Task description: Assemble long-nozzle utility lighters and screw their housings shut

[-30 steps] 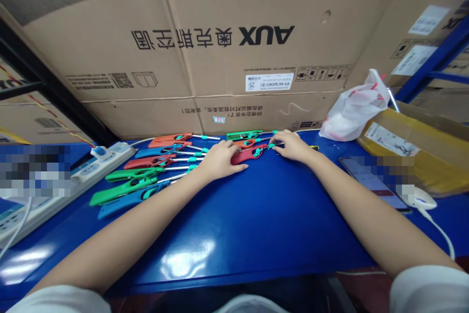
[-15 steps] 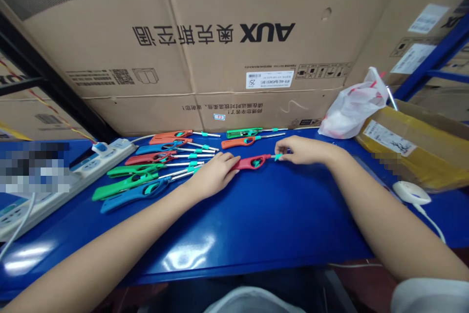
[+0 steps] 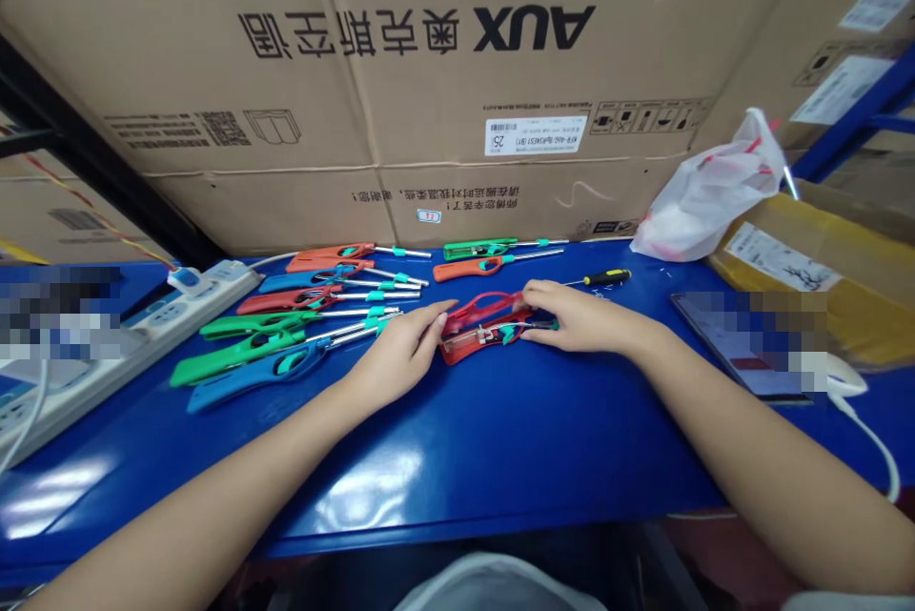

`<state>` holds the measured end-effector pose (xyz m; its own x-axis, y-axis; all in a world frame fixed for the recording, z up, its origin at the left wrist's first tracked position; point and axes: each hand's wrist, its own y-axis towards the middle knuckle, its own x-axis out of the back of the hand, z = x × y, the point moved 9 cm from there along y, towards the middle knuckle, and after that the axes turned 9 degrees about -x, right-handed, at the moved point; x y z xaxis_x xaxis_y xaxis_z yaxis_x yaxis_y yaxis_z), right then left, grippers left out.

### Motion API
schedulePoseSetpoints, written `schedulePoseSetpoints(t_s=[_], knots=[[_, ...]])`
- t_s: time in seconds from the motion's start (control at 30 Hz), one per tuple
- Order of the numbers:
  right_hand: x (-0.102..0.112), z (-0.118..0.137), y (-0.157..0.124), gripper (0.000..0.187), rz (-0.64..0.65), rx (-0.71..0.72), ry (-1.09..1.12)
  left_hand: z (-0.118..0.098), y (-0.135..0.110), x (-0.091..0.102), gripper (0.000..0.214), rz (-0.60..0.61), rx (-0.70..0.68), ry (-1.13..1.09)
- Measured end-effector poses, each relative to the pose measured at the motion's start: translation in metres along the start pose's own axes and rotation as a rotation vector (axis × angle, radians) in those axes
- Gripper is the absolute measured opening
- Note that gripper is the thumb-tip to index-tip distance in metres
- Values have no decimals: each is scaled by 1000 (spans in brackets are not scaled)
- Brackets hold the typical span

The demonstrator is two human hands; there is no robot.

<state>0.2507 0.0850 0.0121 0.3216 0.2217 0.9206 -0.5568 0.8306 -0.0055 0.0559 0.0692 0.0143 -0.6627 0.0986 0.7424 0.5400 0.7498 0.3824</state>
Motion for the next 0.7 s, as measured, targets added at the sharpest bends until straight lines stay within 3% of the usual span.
schedulePoseSetpoints(t_s=[0.17,0.33,0.47,0.57,0.7], knots=[[-4,-1,2,17,10,-23,-5,-6,-5,2,38,-39,55,-80],[-3,-5,1,13,-1,-16,31,-23,-10,-16,33,91,-44,-198],[-2,-7,-1,13,0,-6,18,-30,-12,-22,23,156,-131,-110],[-1,-4,-3,17,0,17,23,-34,-10,-15,20,108,-222,-16],[1,10,-4,24,-32,84,30,-16,-6,-7,33,14,-154,94]])
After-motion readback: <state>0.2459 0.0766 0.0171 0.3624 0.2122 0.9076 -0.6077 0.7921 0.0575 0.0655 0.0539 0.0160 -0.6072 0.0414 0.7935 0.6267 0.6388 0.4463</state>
